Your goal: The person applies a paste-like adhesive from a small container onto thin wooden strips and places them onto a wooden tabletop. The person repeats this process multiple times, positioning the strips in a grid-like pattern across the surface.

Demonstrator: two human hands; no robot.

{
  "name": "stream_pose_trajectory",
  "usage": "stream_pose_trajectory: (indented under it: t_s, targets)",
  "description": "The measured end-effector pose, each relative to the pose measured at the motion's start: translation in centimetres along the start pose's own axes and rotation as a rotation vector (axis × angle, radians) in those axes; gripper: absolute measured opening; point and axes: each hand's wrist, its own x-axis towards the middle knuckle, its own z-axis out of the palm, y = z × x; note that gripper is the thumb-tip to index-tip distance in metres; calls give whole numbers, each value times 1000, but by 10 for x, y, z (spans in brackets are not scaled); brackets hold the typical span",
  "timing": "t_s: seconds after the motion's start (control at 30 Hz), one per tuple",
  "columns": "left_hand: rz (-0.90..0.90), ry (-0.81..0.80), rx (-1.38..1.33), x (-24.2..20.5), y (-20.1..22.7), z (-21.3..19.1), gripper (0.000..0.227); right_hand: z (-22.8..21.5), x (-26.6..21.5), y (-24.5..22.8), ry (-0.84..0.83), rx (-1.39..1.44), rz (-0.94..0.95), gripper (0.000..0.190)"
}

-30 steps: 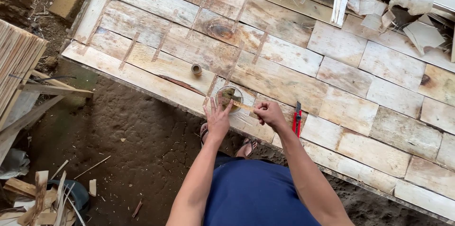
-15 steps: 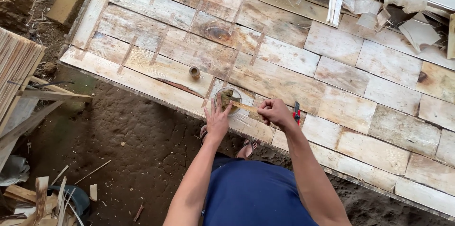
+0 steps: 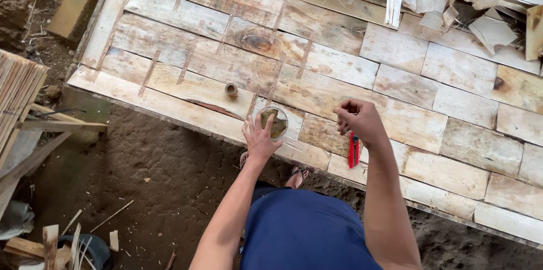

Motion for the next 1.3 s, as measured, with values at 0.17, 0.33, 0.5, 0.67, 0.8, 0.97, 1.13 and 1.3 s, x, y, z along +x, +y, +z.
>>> stream_pose_trajectory:
  t_s: [0.17, 0.33, 0.5, 0.67, 0.8, 0.97, 1.13, 1.3]
  targets:
    - [44, -41, -8, 19, 2, -12, 115, 8, -6, 8, 42, 30, 36, 14]
    - [65, -110, 6, 40, -10, -9, 124, 7, -7, 18, 79, 105, 65, 14]
    - [71, -96, 11, 52, -42, -36, 117, 20, -4, 22, 76, 118, 95, 15]
    - [56, -112, 39, 57, -82, -51, 112, 46, -1, 17, 43, 44, 76, 17]
    - [85, -93, -22, 48, -63, -105, 103, 71, -8, -6, 23, -84, 67, 17]
    - [553, 93, -561, 81, -41, -92, 44, 102, -16, -25, -5, -314, 67, 24]
    - [838, -9, -708, 81, -7, -132, 26, 127, -17, -38, -5, -489, 43, 28]
    - [806, -130, -585, 85, -4, -132, 16, 134, -16, -25, 20, -559, 2, 25]
